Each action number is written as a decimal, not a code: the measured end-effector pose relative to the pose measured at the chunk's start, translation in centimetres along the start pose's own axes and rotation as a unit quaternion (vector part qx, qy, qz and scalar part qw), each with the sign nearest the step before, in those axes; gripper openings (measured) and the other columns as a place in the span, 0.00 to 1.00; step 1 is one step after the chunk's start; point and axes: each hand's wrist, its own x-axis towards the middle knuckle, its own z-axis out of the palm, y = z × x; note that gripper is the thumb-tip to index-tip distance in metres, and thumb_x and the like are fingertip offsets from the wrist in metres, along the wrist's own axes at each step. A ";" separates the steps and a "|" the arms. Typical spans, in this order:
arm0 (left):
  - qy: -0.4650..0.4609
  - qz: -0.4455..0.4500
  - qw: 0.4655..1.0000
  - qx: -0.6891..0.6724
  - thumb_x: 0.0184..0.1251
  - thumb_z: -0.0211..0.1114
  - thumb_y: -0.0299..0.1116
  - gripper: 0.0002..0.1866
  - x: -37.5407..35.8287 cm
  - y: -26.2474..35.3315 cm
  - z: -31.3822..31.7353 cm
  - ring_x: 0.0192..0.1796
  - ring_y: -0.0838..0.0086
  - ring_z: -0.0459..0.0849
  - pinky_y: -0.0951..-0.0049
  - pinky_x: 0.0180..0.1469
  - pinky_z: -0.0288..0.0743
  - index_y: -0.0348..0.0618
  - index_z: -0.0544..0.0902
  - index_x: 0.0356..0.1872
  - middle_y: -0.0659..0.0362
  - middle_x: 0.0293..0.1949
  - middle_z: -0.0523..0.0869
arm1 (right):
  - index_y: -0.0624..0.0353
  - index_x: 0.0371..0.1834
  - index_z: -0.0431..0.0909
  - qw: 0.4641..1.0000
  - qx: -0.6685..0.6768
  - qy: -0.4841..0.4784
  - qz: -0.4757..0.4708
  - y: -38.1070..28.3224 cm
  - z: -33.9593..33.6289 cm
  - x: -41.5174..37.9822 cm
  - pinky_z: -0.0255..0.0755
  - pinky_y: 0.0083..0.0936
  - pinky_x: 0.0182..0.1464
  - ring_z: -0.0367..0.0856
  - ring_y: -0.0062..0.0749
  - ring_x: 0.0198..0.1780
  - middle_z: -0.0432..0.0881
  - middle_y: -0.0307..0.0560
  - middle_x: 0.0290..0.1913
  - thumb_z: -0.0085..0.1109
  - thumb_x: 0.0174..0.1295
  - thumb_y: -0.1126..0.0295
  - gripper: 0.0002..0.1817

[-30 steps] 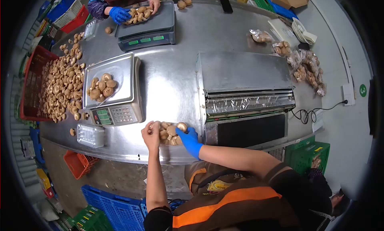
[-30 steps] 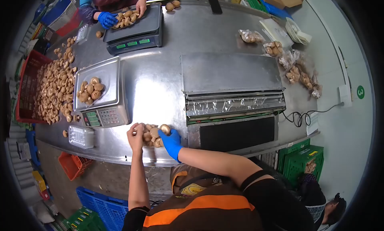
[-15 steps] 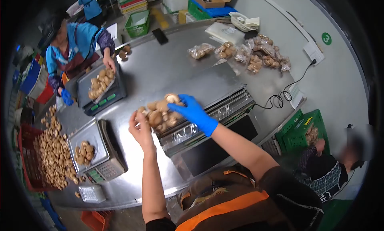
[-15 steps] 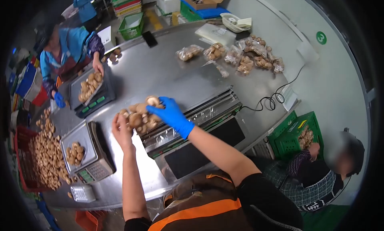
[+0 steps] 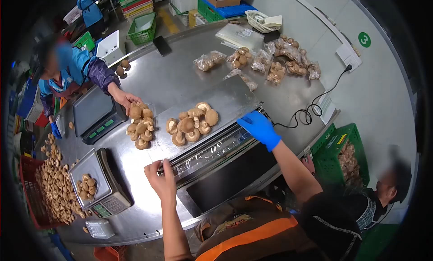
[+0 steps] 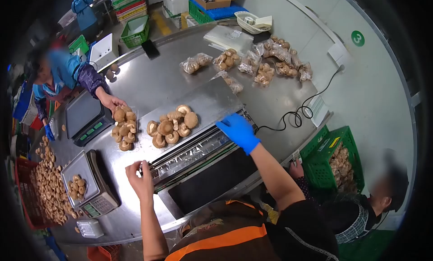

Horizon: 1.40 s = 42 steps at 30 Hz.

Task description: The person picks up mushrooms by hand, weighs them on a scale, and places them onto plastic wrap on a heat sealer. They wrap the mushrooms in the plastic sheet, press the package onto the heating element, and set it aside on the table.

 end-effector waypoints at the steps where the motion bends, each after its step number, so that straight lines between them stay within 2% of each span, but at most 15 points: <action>1: 0.040 0.038 0.991 0.121 0.61 0.69 0.41 0.16 -1.2 -0.7 -1.1 0.41 0.57 0.75 0.59 0.48 0.69 0.35 0.85 0.35 0.51 0.35 0.78 | 0.63 0.41 0.84 1.000 0.000 -0.004 -0.001 -0.1 -0.7 -0.9 0.75 0.31 0.44 0.83 0.42 0.41 0.84 0.56 0.40 0.65 0.60 0.51 0.23; 3: 0.007 0.031 0.981 0.191 0.60 0.70 0.42 0.16 -2.4 -1.5 -1.0 0.40 0.56 0.75 0.58 0.45 0.68 0.36 0.85 0.29 0.51 0.33 0.78 | 0.59 0.30 0.86 0.994 -0.065 -0.072 0.059 -0.4 -1.2 -2.6 0.75 0.34 0.39 0.82 0.44 0.36 0.83 0.52 0.31 0.65 0.58 0.49 0.21; 4: -0.024 0.026 0.966 0.257 0.58 0.71 0.43 0.17 -2.8 -1.8 -0.8 0.39 0.56 0.74 0.58 0.43 0.67 0.38 0.85 0.23 0.51 0.31 0.78 | 0.55 0.23 0.86 0.993 -0.110 0.012 -0.036 0.8 0.5 -2.6 0.75 0.41 0.38 0.83 0.47 0.35 0.83 0.52 0.31 0.65 0.56 0.47 0.21; 7: -0.024 0.040 0.952 0.303 0.53 0.74 0.45 0.18 -2.4 -0.7 -0.1 0.38 0.56 0.75 0.58 0.43 0.68 0.39 0.84 0.20 0.53 0.28 0.79 | 0.55 0.23 0.86 0.991 -0.131 0.003 -0.003 -1.0 1.6 -2.4 0.75 0.41 0.36 0.83 0.48 0.34 0.84 0.53 0.30 0.66 0.54 0.47 0.21; 13: -0.119 -0.125 0.984 -0.047 0.64 0.64 0.36 0.15 -2.0 -1.4 -2.2 0.19 0.73 0.68 0.71 0.23 0.64 0.40 0.77 0.19 0.62 0.19 0.72 | 0.58 0.22 0.81 0.962 0.246 -0.092 0.071 1.5 -0.2 -3.3 0.65 0.22 0.23 0.66 0.22 0.19 0.73 0.36 0.19 0.62 0.64 0.56 0.19; 16: -0.328 -0.519 0.614 -0.496 0.71 0.52 0.35 0.16 -1.1 -1.2 -3.4 0.16 0.86 0.55 0.85 0.14 0.49 0.53 0.65 0.19 0.72 0.15 0.58 | 0.48 0.19 0.65 0.667 0.536 -0.369 0.362 0.8 -1.2 -3.7 0.41 0.13 0.16 0.51 0.13 0.16 0.55 0.27 0.16 0.52 0.70 0.58 0.19; 19: -0.373 -0.438 0.509 -0.640 0.73 0.48 0.33 0.16 -0.3 -1.4 -5.0 0.14 0.86 0.55 0.86 0.12 0.48 0.53 0.64 0.20 0.72 0.14 0.59 | 0.49 0.19 0.66 0.600 0.609 -0.441 0.273 0.3 -2.7 -3.0 0.46 0.14 0.16 0.53 0.15 0.15 0.56 0.28 0.15 0.48 0.71 0.61 0.19; 22: -0.163 -0.296 0.611 -0.716 0.76 0.41 0.37 0.18 2.3 5.1 -7.0 0.15 0.80 0.58 0.80 0.15 0.59 0.52 0.62 0.21 0.69 0.14 0.58 | 0.56 0.24 0.74 0.697 0.630 -0.342 0.020 -2.7 -9.1 2.1 0.64 0.17 0.22 0.69 0.22 0.19 0.72 0.39 0.20 0.44 0.73 0.59 0.19; 24: -0.049 -0.089 0.780 -0.617 0.76 0.42 0.40 0.19 4.9 8.8 -4.5 0.48 0.62 0.84 0.65 0.56 0.75 0.40 0.80 0.41 0.48 0.40 0.86 | 0.62 0.42 0.80 0.687 0.695 -0.213 -0.011 -6.7 -9.7 5.6 0.78 0.25 0.44 0.84 0.33 0.41 0.84 0.50 0.41 0.42 0.74 0.57 0.21; 25: -0.089 0.057 0.851 -0.514 0.76 0.43 0.38 0.23 7.5 8.5 -2.4 0.66 0.58 0.75 0.60 0.70 0.63 0.35 0.75 0.62 0.44 0.61 0.78 | 0.64 0.51 0.78 0.730 0.651 -0.207 -0.041 -8.2 -9.0 8.1 0.74 0.29 0.54 0.81 0.36 0.51 0.82 0.51 0.50 0.42 0.74 0.56 0.22; 27: -0.122 -0.152 0.938 -0.286 0.77 0.47 0.36 0.22 10.9 7.6 2.6 0.72 0.61 0.67 0.65 0.75 0.53 0.36 0.74 0.65 0.49 0.67 0.73 | 0.65 0.61 0.74 0.806 0.554 -0.195 -0.071 -9.2 -5.1 12.9 0.69 0.33 0.64 0.78 0.38 0.61 0.79 0.52 0.60 0.43 0.74 0.55 0.25; 28: -0.116 0.151 0.979 -0.069 0.77 0.41 0.33 0.22 11.2 6.8 4.7 0.76 0.56 0.58 0.60 0.74 0.54 0.36 0.72 0.66 0.47 0.72 0.65 | 0.65 0.63 0.73 0.841 0.502 -0.192 -0.065 -7.9 -2.0 15.3 0.69 0.33 0.64 0.78 0.36 0.61 0.78 0.52 0.62 0.44 0.74 0.55 0.26; 31: -0.174 0.189 0.957 0.136 0.74 0.45 0.34 0.21 11.6 3.7 8.4 0.70 0.47 0.66 0.57 0.74 0.55 0.35 0.79 0.58 0.40 0.62 0.75 | 0.64 0.60 0.75 0.865 0.439 -0.241 -0.015 -4.1 3.2 17.4 0.71 0.30 0.61 0.80 0.32 0.58 0.81 0.50 0.57 0.45 0.74 0.54 0.25; 39: -0.136 0.250 0.948 0.139 0.71 0.49 0.35 0.15 9.8 5.5 7.8 0.39 0.49 0.81 0.51 0.46 0.72 0.37 0.82 0.35 0.46 0.32 0.82 | 0.59 0.43 0.85 0.912 0.185 -0.366 0.011 -4.9 2.7 16.1 0.73 0.16 0.40 0.80 0.22 0.39 0.85 0.43 0.37 0.59 0.64 0.44 0.26; 42: -0.148 0.106 0.979 0.093 0.72 0.51 0.37 0.14 8.7 6.9 6.6 0.40 0.50 0.83 0.55 0.43 0.75 0.40 0.81 0.43 0.46 0.35 0.85 | 0.57 0.50 0.84 0.872 0.148 -0.459 0.076 -5.9 0.8 16.2 0.73 0.19 0.41 0.78 0.21 0.41 0.86 0.40 0.42 0.62 0.63 0.49 0.24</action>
